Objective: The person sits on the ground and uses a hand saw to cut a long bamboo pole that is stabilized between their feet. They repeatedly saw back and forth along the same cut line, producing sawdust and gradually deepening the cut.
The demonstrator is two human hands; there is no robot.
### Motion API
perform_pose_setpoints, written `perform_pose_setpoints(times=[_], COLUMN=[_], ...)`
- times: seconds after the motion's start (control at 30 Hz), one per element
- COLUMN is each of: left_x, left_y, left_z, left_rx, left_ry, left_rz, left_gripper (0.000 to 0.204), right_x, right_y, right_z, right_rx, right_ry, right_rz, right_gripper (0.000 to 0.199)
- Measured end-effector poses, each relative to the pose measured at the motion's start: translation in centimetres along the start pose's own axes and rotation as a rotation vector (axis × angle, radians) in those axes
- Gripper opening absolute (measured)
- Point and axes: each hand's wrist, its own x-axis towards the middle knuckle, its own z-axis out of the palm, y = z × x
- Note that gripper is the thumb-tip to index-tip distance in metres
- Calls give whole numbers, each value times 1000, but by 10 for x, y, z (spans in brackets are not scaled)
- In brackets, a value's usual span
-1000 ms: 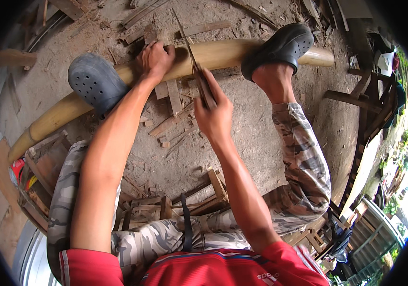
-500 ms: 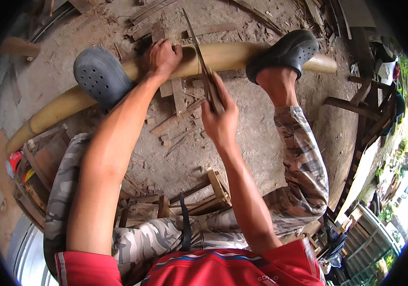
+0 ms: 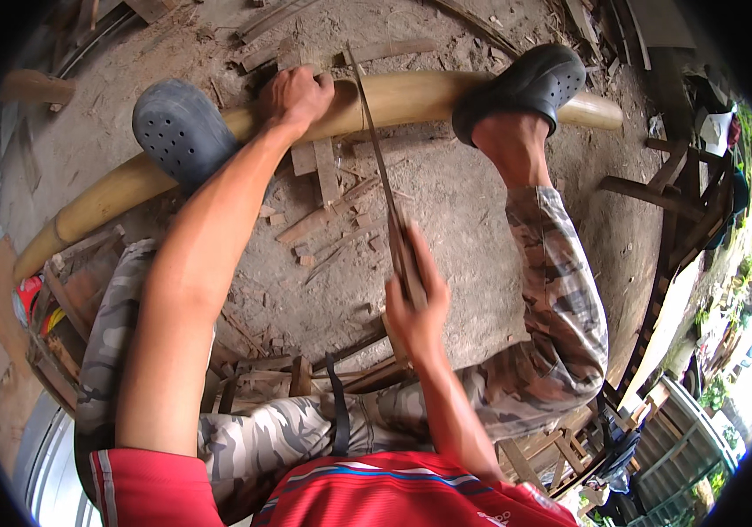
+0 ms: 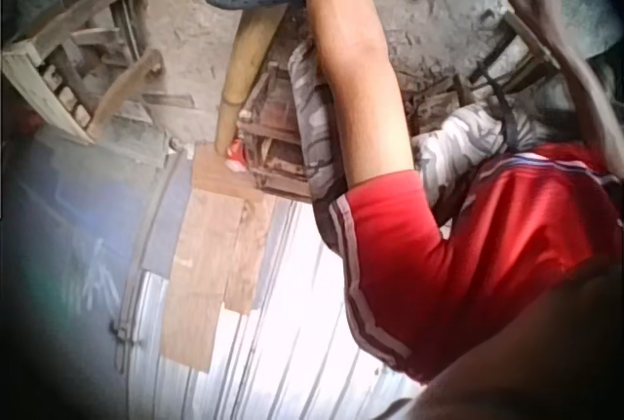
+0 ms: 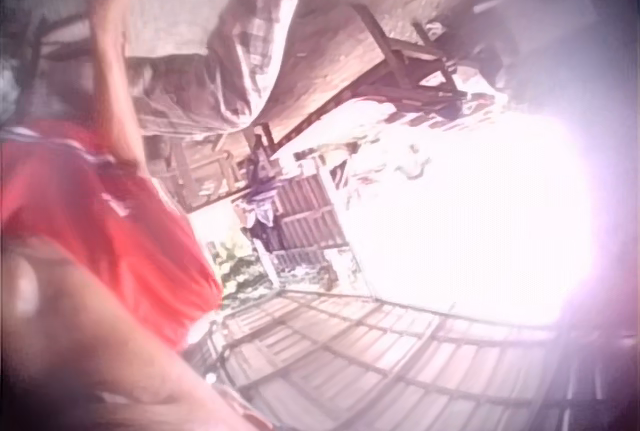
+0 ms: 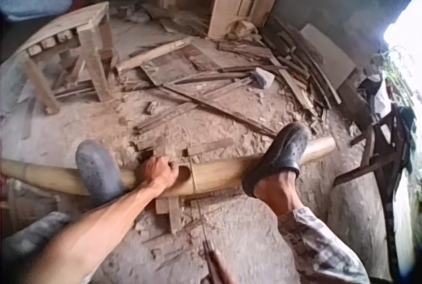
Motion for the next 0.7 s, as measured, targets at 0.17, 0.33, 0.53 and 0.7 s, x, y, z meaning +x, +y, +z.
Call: perform_pose_setpoints(times=[0.17,0.33,0.53,0.7], left_x=[0,9,1,6], left_y=[-12,-11,-6,-6], left_z=[19,16,16,25], left_rx=[7,54,7,-8], left_ry=[178,162,229,220], left_rz=[146,203,150,230], left_gripper=[33,30,31,30], right_x=[-7,100,-39,114], right_y=[-10,-17,-26,-14], right_z=[-9,34,-37,30], right_rx=[-12,98,142,120], right_ry=[-26,17,-53,27], right_rz=[28,10,99,15], right_gripper=[67,66,69,61])
